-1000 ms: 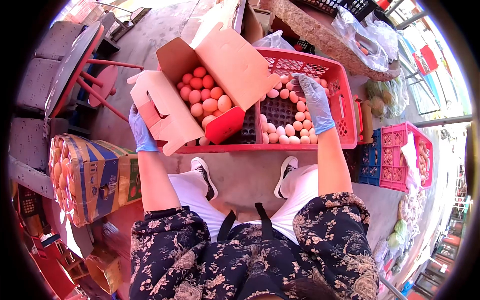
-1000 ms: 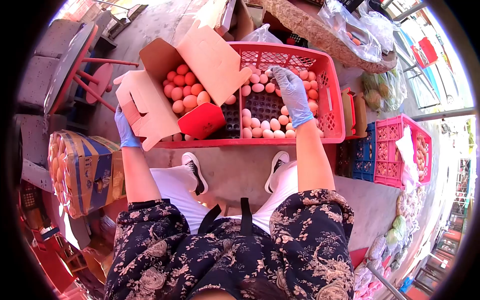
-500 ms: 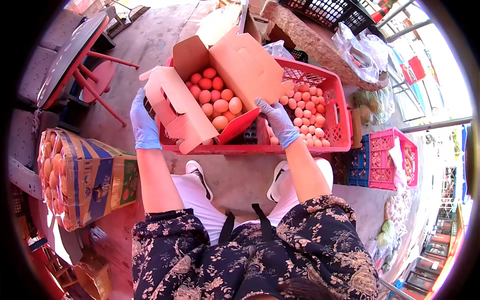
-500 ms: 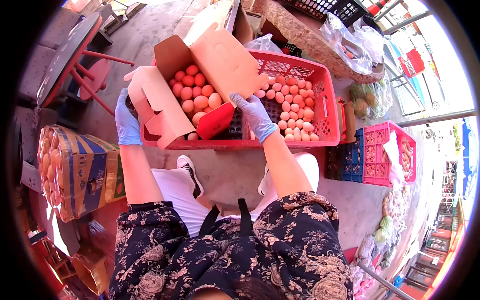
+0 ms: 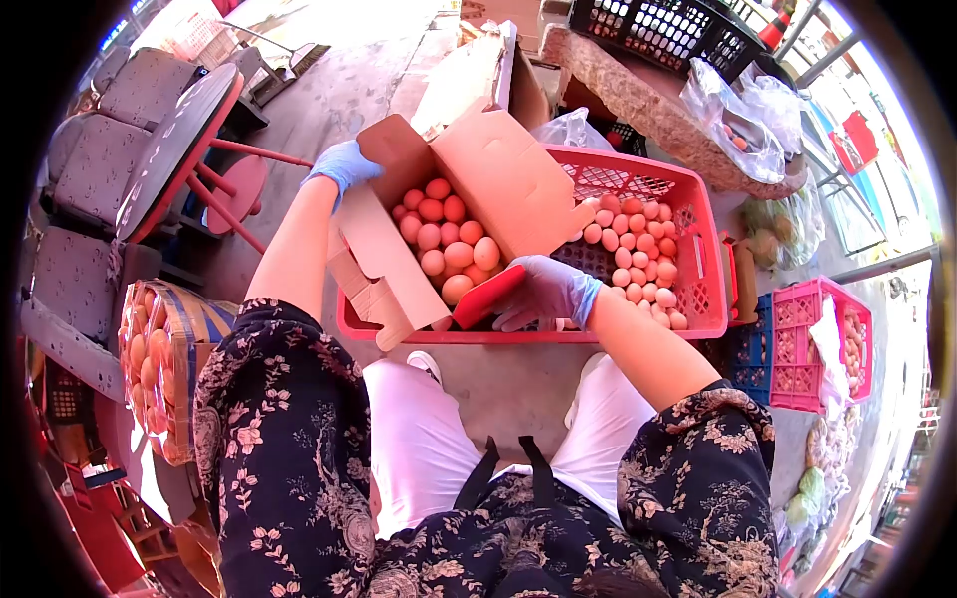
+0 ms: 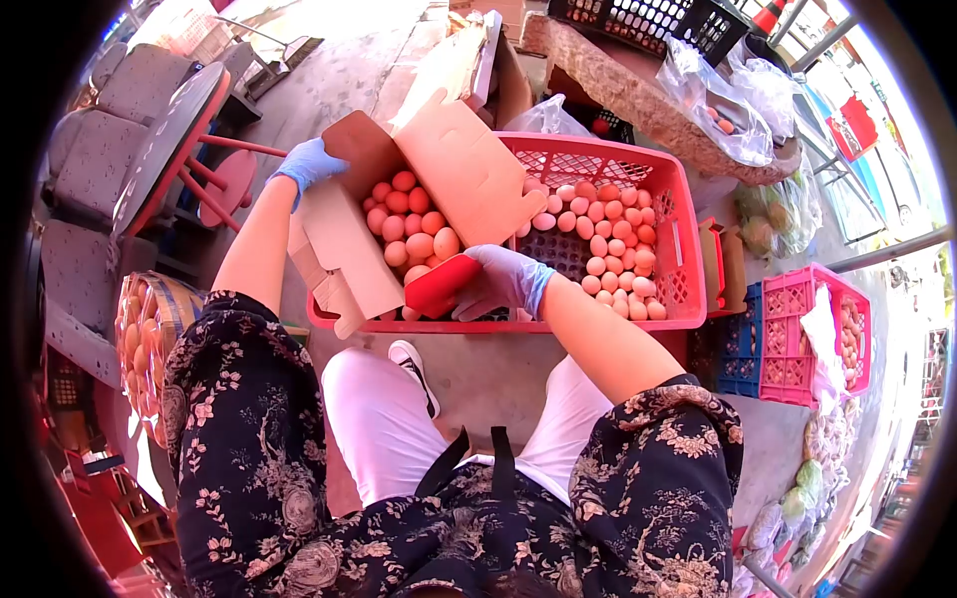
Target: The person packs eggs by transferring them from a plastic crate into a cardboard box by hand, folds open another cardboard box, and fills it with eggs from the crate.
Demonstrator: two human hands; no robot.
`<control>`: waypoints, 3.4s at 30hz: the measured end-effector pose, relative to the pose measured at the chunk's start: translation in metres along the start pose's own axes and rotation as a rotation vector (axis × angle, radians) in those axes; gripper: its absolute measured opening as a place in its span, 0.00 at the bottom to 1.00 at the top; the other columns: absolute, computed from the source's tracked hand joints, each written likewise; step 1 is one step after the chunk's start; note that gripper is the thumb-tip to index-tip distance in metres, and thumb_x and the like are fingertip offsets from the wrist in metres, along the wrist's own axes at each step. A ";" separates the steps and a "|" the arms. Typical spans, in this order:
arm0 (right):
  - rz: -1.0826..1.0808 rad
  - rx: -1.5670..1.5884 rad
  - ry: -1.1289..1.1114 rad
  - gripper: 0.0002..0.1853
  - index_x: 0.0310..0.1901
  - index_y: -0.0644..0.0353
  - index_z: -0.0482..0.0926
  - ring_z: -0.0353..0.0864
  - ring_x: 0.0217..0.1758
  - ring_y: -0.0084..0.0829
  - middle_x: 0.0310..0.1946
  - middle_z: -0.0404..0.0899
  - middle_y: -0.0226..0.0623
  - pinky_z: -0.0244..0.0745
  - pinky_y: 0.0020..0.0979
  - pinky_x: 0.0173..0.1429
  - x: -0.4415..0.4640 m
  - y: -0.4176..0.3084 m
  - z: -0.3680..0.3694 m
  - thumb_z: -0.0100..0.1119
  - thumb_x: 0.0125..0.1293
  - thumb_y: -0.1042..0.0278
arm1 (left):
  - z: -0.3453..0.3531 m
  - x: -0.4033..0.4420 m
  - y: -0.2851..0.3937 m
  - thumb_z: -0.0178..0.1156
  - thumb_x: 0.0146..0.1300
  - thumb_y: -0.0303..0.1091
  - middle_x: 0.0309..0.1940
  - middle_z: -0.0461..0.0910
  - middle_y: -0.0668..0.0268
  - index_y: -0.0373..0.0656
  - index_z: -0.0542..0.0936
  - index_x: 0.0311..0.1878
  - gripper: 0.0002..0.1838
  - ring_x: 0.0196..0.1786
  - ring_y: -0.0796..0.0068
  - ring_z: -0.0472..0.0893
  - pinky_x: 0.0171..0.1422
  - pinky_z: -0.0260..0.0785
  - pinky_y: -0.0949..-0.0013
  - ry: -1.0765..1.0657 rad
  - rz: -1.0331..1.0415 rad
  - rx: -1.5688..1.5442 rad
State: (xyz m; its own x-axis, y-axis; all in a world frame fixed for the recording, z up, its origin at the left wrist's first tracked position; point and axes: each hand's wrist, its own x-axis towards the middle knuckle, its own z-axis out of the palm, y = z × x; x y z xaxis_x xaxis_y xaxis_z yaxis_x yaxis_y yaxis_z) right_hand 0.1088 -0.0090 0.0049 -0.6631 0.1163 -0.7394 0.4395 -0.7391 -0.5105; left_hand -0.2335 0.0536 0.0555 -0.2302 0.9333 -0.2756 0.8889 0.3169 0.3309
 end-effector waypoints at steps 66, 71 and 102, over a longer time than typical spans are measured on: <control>-0.830 0.035 1.101 0.10 0.39 0.65 0.76 0.84 0.37 0.38 0.32 0.81 0.42 0.85 0.42 0.39 -0.453 0.236 -0.014 0.57 0.61 0.67 | 0.039 -0.213 0.439 0.65 0.49 0.28 0.31 0.83 0.64 0.33 0.82 0.44 0.17 0.34 0.74 0.80 0.40 0.73 0.73 0.185 0.947 -0.509; -0.738 0.553 1.069 0.16 0.45 0.62 0.75 0.83 0.36 0.34 0.35 0.80 0.39 0.82 0.41 0.40 -0.471 0.320 -0.023 0.61 0.54 0.70 | 0.132 -0.195 0.504 0.64 0.56 0.41 0.36 0.84 0.60 0.39 0.81 0.49 0.20 0.36 0.72 0.83 0.44 0.74 0.68 0.054 1.024 -0.222; -0.482 1.108 0.896 0.22 0.53 0.64 0.69 0.79 0.44 0.36 0.42 0.77 0.41 0.78 0.40 0.50 -0.280 0.535 -0.325 0.56 0.54 0.74 | 0.559 -0.084 0.585 0.54 0.64 0.44 0.46 0.81 0.53 0.48 0.82 0.50 0.16 0.51 0.50 0.79 0.55 0.71 0.55 -0.522 0.666 0.207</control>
State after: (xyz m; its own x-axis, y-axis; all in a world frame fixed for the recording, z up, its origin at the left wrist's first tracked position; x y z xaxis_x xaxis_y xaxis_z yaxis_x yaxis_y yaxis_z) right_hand 0.7269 -0.2213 -0.2042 0.1530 0.5412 -0.8268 -0.6461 -0.5783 -0.4981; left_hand 0.5272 0.0667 -0.2326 0.5295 0.7007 -0.4782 0.8396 -0.3520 0.4138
